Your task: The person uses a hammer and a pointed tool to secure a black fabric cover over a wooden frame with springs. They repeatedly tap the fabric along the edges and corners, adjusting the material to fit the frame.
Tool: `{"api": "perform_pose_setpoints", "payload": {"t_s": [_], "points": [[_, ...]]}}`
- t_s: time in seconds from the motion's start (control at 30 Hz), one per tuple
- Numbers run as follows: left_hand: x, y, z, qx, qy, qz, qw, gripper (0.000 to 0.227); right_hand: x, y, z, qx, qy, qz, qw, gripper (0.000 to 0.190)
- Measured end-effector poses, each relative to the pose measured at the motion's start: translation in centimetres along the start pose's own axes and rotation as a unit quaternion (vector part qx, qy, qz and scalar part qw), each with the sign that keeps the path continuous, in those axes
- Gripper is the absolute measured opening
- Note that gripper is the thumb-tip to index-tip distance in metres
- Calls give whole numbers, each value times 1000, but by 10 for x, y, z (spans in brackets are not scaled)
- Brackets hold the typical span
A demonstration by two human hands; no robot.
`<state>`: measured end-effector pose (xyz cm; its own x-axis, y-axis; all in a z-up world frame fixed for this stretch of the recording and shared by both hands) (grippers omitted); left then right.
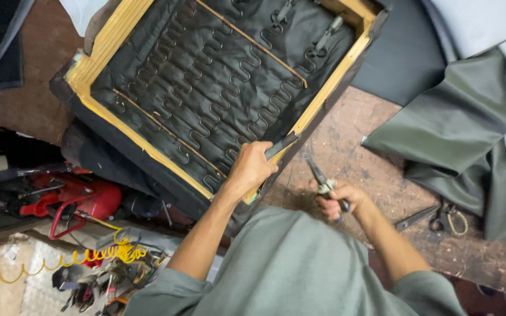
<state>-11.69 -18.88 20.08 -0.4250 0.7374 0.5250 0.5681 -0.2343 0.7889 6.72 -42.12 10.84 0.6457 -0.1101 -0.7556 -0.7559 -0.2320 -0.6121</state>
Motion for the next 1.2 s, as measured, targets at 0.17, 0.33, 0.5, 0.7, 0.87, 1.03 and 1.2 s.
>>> {"api": "perform_pose_setpoints", "payload": {"t_s": [0.17,0.33,0.5,0.7,0.87,1.03,1.2], "points": [[6,-3,3,-32,21,-23,999,49,-23,-5,-17,80,68,-292,951,48],[6,-2,8,-22,-4,6,1000,34,-61,-4,-20,14,233,-683,692,62],[3,-7,7,7,-11,-12,1000,32,-73,12,1,187,162,-664,706,51],[0,-15,10,2,-3,-7,1000,31,-59,25,20,146,196,-649,721,53],[0,-13,12,8,-7,-7,1000,31,-49,35,27,219,174,-631,724,52],[0,-8,5,-2,-4,-7,1000,29,-41,46,32,230,203,-645,700,50],[0,1,-1,-29,43,-17,999,36,-29,23,27,239,207,-846,429,50]]}}
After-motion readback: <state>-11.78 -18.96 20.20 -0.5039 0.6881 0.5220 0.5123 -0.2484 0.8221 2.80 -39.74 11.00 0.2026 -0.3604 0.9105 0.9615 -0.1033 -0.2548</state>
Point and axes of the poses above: each hand's wrist, its own z-axis towards the middle knuckle, its own x-axis out of the back of the hand, y = z × x, the point moved 1 cm from there along z, towards the middle knuckle, and after that the axes turned 9 degrees about x, right-handed, at the moved point
